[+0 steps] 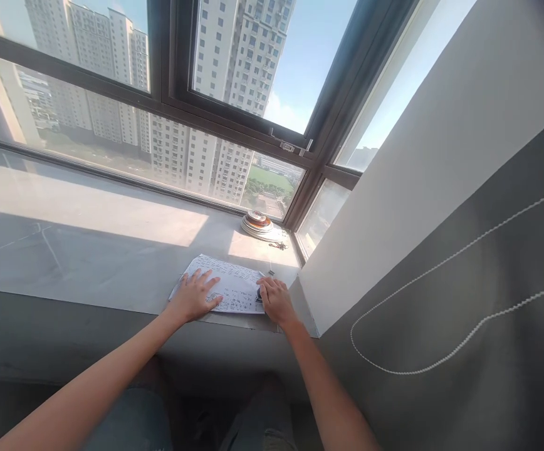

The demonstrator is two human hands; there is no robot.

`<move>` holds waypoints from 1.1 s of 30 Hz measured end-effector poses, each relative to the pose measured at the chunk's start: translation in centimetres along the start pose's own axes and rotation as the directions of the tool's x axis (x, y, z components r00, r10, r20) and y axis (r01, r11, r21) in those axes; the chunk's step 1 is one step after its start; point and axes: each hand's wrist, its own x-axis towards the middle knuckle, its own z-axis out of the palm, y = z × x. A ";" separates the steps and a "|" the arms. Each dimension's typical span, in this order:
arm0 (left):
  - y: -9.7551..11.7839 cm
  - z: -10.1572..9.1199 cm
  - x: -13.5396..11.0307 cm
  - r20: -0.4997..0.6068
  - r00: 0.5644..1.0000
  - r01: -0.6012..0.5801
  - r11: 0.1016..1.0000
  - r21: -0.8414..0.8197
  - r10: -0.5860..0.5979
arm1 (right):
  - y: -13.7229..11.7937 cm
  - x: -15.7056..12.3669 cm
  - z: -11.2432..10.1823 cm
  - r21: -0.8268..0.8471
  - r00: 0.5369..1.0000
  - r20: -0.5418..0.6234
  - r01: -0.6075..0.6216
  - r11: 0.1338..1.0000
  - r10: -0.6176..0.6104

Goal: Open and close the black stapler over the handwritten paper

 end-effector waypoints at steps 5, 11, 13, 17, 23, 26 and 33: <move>0.0 0.3 0.1 0.002 1.000 0.005 1.000 0.006 -0.005 | -1.6 0.0 1.2 -0.250 0.998 0.049 -0.024 0.968 0.038; 0.4 -0.3 0.3 0.063 0.998 0.031 0.999 0.014 -0.032 | -2.8 0.2 1.8 -0.336 0.993 0.097 -0.030 0.941 0.066; 0.6 -0.7 0.3 0.099 0.994 0.045 0.999 0.020 -0.047 | -2.8 0.2 1.2 -0.296 0.990 0.128 -0.013 0.955 0.054; 0.2 -0.9 0.1 0.112 0.992 0.057 0.998 0.029 -0.060 | -1.2 -0.5 -0.9 -0.074 0.994 0.107 -0.011 0.997 0.019; -0.3 -0.2 0.3 0.063 0.996 0.059 0.997 0.042 -0.061 | 3.4 -3.1 -1.9 -0.033 0.978 0.113 -0.170 0.985 0.173; -0.2 -0.4 0.2 0.071 0.996 0.053 0.998 0.024 -0.055 | 3.2 -3.4 -2.1 -0.057 0.918 -0.124 -0.385 0.921 0.376; 0.0 -1.2 0.0 -0.011 0.999 0.052 0.998 -0.027 -0.052 | -5.3 3.1 1.0 0.041 0.957 -0.084 -0.275 0.961 0.277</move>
